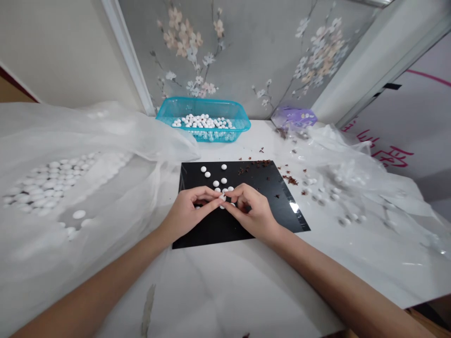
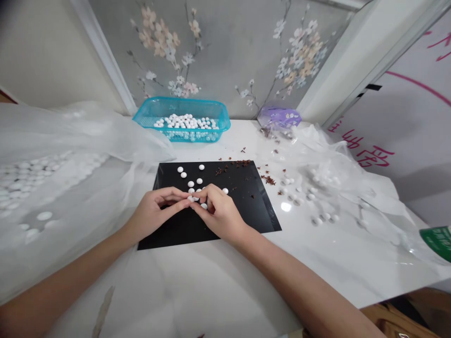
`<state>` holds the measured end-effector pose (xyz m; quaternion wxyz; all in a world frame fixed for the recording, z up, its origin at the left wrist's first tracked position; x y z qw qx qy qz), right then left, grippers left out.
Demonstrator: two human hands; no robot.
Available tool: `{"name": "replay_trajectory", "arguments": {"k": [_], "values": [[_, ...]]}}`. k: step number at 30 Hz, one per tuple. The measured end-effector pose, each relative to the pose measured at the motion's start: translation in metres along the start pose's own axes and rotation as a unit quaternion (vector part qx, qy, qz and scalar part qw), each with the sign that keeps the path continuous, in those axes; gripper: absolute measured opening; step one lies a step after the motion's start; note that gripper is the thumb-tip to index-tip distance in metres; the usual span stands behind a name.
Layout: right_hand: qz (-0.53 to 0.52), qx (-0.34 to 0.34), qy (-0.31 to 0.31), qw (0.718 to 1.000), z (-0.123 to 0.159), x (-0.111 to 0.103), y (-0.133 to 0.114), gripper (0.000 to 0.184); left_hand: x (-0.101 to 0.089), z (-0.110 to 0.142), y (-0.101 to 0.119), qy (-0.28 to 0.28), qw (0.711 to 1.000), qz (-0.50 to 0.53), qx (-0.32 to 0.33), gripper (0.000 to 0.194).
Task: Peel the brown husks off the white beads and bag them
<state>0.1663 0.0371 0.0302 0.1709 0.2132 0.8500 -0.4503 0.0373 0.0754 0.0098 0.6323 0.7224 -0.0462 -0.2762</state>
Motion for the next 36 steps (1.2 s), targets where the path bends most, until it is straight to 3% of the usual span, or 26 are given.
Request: {"name": "replay_trajectory", "arguments": {"k": [15, 36], "values": [[-0.042, 0.065, -0.038, 0.996, 0.002, 0.008, 0.009, 0.011, -0.001, -0.001, -0.001, -0.006, 1.000, 0.011, 0.006, 0.018], [-0.007, -0.047, 0.009, 0.999, 0.003, 0.003, -0.004, 0.009, -0.002, 0.000, -0.003, 0.005, 0.999, 0.041, -0.005, 0.016]]}}
Point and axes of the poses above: each hand's wrist, its own z-axis away from the middle knuckle, its own x-axis out of the palm, y = z × x, the point moved 8 cm from there along -z, towards the middle knuckle
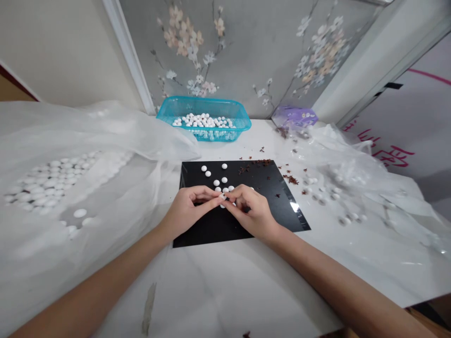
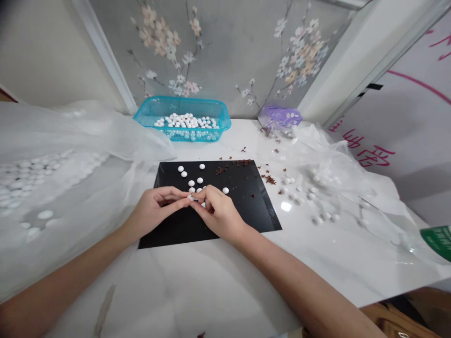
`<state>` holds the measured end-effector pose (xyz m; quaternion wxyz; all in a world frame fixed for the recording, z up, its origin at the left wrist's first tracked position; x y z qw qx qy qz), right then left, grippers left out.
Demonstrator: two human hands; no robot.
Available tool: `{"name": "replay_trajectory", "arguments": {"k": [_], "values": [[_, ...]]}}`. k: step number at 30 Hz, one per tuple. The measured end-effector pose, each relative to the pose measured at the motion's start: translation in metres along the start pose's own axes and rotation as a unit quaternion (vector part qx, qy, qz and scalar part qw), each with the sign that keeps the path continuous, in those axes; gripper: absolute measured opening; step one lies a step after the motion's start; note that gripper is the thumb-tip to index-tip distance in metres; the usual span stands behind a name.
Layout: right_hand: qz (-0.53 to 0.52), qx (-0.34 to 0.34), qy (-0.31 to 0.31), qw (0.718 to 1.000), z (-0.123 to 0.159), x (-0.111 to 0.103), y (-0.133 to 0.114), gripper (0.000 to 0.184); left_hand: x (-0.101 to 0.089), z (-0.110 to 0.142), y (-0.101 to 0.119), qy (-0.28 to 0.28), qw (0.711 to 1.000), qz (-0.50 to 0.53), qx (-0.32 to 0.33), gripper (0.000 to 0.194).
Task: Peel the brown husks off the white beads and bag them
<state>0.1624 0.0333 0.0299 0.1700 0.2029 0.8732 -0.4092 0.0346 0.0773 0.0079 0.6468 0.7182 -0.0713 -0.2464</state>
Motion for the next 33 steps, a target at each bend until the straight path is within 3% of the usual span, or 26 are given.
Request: {"name": "replay_trajectory", "arguments": {"k": [15, 26, 33], "values": [[-0.026, 0.023, -0.040, 0.999, -0.001, 0.005, 0.005, 0.008, -0.001, 0.002, -0.002, 0.004, 0.999, -0.040, -0.008, 0.017], [-0.057, 0.089, -0.092, 0.990, -0.001, 0.011, 0.015, 0.007, 0.001, -0.001, -0.005, -0.009, 0.999, -0.046, -0.002, 0.018], [-0.063, 0.086, -0.118, 0.987, 0.000, 0.014, 0.015, 0.007, 0.000, -0.001, -0.004, -0.008, 0.999, -0.046, -0.014, 0.017]]}}
Point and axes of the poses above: each hand's wrist, its own z-axis away from the middle knuckle, its own x-axis out of the palm, y = z × x, the point moved 8 cm from there along -z, towards the middle knuckle
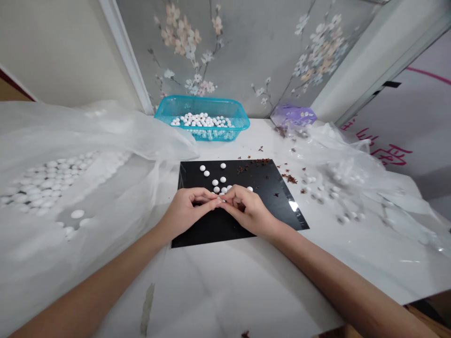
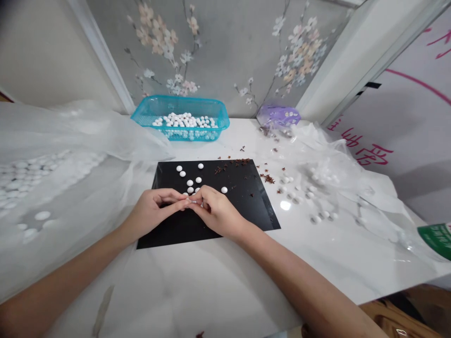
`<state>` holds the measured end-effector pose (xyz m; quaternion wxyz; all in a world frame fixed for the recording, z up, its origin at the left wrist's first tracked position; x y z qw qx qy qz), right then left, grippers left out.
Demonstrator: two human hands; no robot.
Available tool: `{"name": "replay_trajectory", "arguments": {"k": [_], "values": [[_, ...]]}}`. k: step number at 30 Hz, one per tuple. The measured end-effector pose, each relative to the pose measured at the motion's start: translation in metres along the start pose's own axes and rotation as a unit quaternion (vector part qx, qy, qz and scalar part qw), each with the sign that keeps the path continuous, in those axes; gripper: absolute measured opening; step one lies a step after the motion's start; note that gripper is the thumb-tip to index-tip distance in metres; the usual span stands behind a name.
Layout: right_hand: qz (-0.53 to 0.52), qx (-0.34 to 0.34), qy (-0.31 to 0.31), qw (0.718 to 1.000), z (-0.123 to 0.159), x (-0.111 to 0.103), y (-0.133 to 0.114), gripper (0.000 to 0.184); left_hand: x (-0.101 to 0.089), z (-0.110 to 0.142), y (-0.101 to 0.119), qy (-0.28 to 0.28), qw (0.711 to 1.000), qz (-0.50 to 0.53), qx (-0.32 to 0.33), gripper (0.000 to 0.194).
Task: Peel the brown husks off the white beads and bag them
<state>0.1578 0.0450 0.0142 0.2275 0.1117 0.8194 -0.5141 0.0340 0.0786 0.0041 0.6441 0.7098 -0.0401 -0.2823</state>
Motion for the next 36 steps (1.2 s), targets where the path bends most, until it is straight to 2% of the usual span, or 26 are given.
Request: {"name": "replay_trajectory", "arguments": {"k": [6, 8, 13, 15, 20, 26, 29, 32, 36], "values": [[-0.008, 0.049, 0.054, 0.997, 0.000, -0.007, 0.004, 0.017, -0.001, -0.001, 0.001, 0.009, 0.998, 0.058, -0.012, 0.019], [-0.001, 0.045, 0.071, 0.996, 0.000, -0.010, 0.002, 0.019, -0.001, -0.001, 0.000, 0.010, 0.998, 0.067, -0.016, 0.019], [0.067, -0.041, 0.089, 0.993, 0.003, -0.011, -0.010, 0.007, -0.001, -0.001, 0.000, 0.008, 0.997, 0.074, -0.013, 0.018], [0.078, -0.073, 0.075, 0.991, 0.004, -0.008, -0.015, 0.002, -0.001, -0.001, 0.000, 0.006, 0.997, 0.072, -0.011, 0.020], [0.127, -0.125, 0.011, 0.984, 0.006, 0.006, -0.028, 0.014, 0.000, -0.001, 0.001, 0.001, 0.997, 0.081, -0.015, 0.023], [0.132, -0.096, 0.048, 0.985, 0.006, 0.000, -0.027, 0.009, -0.006, 0.000, 0.005, 0.037, 0.995, 0.093, 0.007, 0.018], [0.140, -0.064, 0.107, 0.982, 0.003, -0.016, -0.020, 0.006, -0.011, -0.001, 0.003, 0.069, 0.993, 0.100, -0.001, 0.021], [0.199, -0.028, 0.148, 0.969, -0.004, -0.033, -0.008, 0.006, -0.013, -0.001, -0.001, 0.086, 0.991, 0.097, -0.022, 0.030], [0.240, -0.029, 0.091, 0.966, -0.015, -0.034, 0.003, 0.020, -0.008, -0.003, -0.001, 0.065, 0.997, 0.049, -0.013, 0.029]]}}
Point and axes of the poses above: each hand's wrist, its own z-axis away from the middle knuckle, its own x-axis out of the palm, y = z × x, the point moved 8 cm from there along -z, towards the middle knuckle
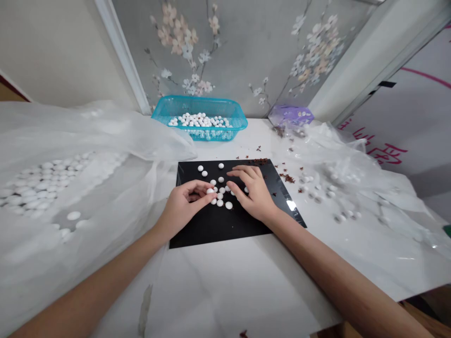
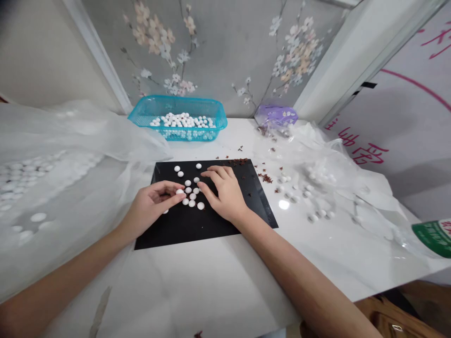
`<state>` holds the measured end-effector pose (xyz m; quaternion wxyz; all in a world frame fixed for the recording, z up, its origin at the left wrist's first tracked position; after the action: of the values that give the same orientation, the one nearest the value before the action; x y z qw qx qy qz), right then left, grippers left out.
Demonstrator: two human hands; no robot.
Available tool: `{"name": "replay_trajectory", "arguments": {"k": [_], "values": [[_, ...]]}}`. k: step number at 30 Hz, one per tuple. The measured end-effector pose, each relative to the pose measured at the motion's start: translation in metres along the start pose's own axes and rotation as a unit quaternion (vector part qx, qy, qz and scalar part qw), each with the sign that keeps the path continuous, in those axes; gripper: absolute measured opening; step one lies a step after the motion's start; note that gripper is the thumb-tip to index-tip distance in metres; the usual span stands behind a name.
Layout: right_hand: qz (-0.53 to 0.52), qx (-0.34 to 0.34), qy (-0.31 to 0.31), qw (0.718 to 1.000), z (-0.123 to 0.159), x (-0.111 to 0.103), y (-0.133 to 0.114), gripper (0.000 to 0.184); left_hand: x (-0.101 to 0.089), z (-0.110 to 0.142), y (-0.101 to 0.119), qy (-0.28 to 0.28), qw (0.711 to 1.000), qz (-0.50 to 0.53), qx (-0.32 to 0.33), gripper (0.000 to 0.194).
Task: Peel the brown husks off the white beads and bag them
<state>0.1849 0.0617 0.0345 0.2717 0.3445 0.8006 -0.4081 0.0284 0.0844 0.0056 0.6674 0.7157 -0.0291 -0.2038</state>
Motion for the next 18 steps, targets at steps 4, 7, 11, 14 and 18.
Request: {"name": "replay_trajectory", "arguments": {"k": [4, 7, 11, 14, 18], "values": [[-0.014, -0.012, -0.058, 0.998, -0.001, 0.010, 0.000, 0.027, -0.002, 0.000, -0.002, 0.014, 1.000, -0.019, 0.012, 0.027], [-0.020, -0.015, -0.109, 0.994, 0.001, 0.020, -0.001, 0.031, -0.003, 0.001, -0.002, 0.016, 1.000, -0.020, 0.019, 0.028], [-0.042, -0.006, -0.137, 0.990, 0.002, 0.025, 0.000, 0.030, -0.002, 0.001, 0.000, 0.011, 0.999, -0.037, 0.025, 0.027], [-0.060, 0.004, -0.084, 0.995, 0.001, 0.017, 0.003, 0.021, -0.003, 0.001, 0.000, 0.022, 0.997, -0.071, 0.026, 0.024], [-0.073, 0.042, 0.016, 0.996, 0.003, -0.001, 0.010, 0.013, -0.003, 0.001, 0.004, 0.030, 0.988, -0.144, 0.045, 0.016]]}}
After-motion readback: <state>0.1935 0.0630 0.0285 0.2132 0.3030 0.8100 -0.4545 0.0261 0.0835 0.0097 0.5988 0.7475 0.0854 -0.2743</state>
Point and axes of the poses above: each hand's wrist, its own z-axis away from the middle knuckle, its own x-axis out of the palm, y = z × x, the point moved 8 cm from there along -z, towards the middle knuckle
